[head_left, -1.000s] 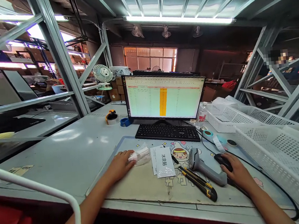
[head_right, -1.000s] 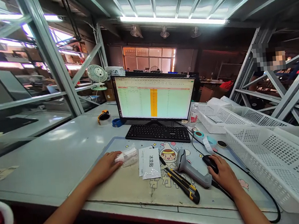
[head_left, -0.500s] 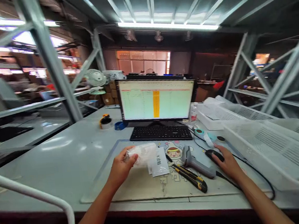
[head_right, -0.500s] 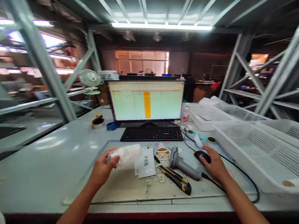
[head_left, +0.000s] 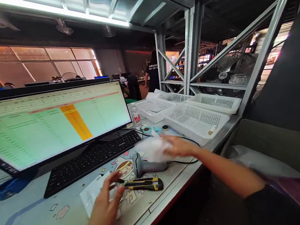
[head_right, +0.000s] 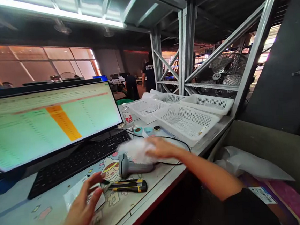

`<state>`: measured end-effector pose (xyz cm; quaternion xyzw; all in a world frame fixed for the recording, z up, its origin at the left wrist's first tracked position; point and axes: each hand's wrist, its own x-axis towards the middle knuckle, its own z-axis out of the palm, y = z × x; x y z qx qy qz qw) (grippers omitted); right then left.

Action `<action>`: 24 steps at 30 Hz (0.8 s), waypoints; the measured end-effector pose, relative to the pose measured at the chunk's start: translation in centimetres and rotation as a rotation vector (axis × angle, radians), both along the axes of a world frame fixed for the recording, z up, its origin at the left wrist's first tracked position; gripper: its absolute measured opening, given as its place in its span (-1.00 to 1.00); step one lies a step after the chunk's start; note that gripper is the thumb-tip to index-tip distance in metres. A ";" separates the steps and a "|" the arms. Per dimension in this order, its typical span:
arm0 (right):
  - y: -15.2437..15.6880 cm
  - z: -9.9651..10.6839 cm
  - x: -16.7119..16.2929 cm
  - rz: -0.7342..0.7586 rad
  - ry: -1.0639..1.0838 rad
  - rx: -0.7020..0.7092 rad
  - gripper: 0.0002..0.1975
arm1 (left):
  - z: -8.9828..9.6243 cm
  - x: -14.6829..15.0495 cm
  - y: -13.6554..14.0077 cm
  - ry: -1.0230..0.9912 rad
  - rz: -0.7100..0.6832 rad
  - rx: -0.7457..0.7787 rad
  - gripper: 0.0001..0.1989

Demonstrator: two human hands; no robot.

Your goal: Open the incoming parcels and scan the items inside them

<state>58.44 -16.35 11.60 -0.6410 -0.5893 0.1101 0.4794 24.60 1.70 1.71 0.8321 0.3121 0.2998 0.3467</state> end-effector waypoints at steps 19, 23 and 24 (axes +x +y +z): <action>0.2 4.2 16.3 -0.648 0.537 0.201 -0.80 | -2.5 -5.2 5.3 0.794 0.070 0.376 -0.23; -1.1 1.9 6.7 -0.196 0.203 0.112 -0.63 | -2.7 -6.9 5.7 0.748 -0.042 0.290 -0.23; -1.6 1.3 4.3 -0.111 0.104 0.091 -0.60 | -2.7 -7.6 5.7 0.736 -0.041 0.262 -0.24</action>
